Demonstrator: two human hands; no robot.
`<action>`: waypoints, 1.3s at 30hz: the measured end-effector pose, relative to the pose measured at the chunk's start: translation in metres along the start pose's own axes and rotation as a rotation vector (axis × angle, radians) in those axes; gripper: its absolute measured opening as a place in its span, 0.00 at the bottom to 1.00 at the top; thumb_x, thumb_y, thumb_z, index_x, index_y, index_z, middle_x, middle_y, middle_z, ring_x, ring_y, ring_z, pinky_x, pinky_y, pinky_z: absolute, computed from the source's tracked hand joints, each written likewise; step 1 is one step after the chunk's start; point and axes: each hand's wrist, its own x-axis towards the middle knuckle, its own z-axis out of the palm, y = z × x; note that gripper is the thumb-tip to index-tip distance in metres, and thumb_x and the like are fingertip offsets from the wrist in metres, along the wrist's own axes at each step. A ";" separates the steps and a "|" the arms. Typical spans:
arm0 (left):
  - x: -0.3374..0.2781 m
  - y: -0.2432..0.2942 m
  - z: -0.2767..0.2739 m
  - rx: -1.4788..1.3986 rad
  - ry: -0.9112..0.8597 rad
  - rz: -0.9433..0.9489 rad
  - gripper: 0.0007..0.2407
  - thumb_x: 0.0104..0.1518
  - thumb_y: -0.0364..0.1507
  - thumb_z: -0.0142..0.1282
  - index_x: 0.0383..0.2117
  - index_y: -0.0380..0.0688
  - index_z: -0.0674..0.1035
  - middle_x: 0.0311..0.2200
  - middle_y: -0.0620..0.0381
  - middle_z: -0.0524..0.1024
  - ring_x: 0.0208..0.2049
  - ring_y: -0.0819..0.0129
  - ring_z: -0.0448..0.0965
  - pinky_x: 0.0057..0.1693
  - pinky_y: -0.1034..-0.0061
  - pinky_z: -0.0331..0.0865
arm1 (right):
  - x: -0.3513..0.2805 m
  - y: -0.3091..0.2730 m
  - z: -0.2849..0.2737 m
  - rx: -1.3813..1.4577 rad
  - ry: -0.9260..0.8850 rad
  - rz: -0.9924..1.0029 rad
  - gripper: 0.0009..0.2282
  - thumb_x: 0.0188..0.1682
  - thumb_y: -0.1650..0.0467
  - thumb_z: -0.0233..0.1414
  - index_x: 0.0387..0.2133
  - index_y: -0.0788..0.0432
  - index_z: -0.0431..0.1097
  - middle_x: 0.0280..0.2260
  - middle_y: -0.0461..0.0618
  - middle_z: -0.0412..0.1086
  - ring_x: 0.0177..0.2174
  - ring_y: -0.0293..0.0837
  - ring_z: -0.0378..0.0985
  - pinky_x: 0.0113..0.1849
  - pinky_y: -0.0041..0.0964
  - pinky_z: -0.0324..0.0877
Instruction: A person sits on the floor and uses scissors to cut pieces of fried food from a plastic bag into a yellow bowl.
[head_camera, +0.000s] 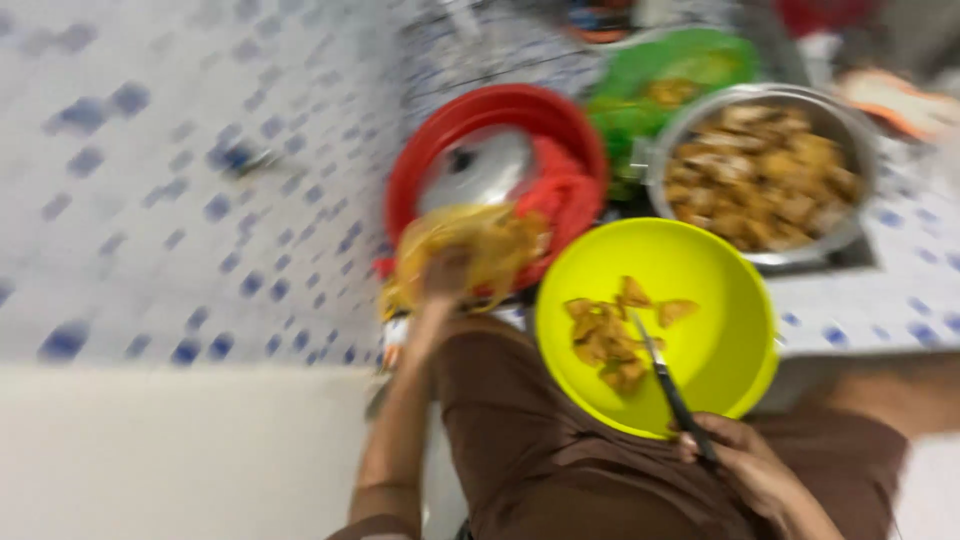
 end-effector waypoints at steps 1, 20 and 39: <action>0.037 -0.017 -0.013 0.276 0.271 -0.152 0.12 0.62 0.38 0.49 0.31 0.50 0.84 0.27 0.52 0.81 0.27 0.56 0.77 0.36 0.55 0.68 | -0.008 0.002 0.004 -0.002 -0.065 -0.011 0.08 0.44 0.74 0.62 0.28 0.72 0.76 0.25 0.58 0.74 0.27 0.48 0.75 0.33 0.36 0.66; 0.046 0.087 -0.092 0.770 -0.098 -0.342 0.17 0.60 0.39 0.48 0.42 0.41 0.85 0.42 0.41 0.83 0.43 0.42 0.83 0.49 0.56 0.76 | -0.012 -0.001 0.032 0.166 -0.141 -0.015 0.08 0.50 0.68 0.61 0.32 0.63 0.77 0.22 0.49 0.72 0.22 0.38 0.73 0.31 0.31 0.68; -0.122 0.241 -0.071 -0.964 -0.126 -0.281 0.10 0.57 0.27 0.61 0.44 0.44 0.79 0.44 0.49 0.81 0.32 0.63 0.84 0.41 0.75 0.78 | -0.046 -0.059 -0.143 -1.234 0.841 0.113 0.19 0.48 0.65 0.52 0.53 0.53 0.71 0.52 0.57 0.76 0.46 0.65 0.79 0.44 0.52 0.73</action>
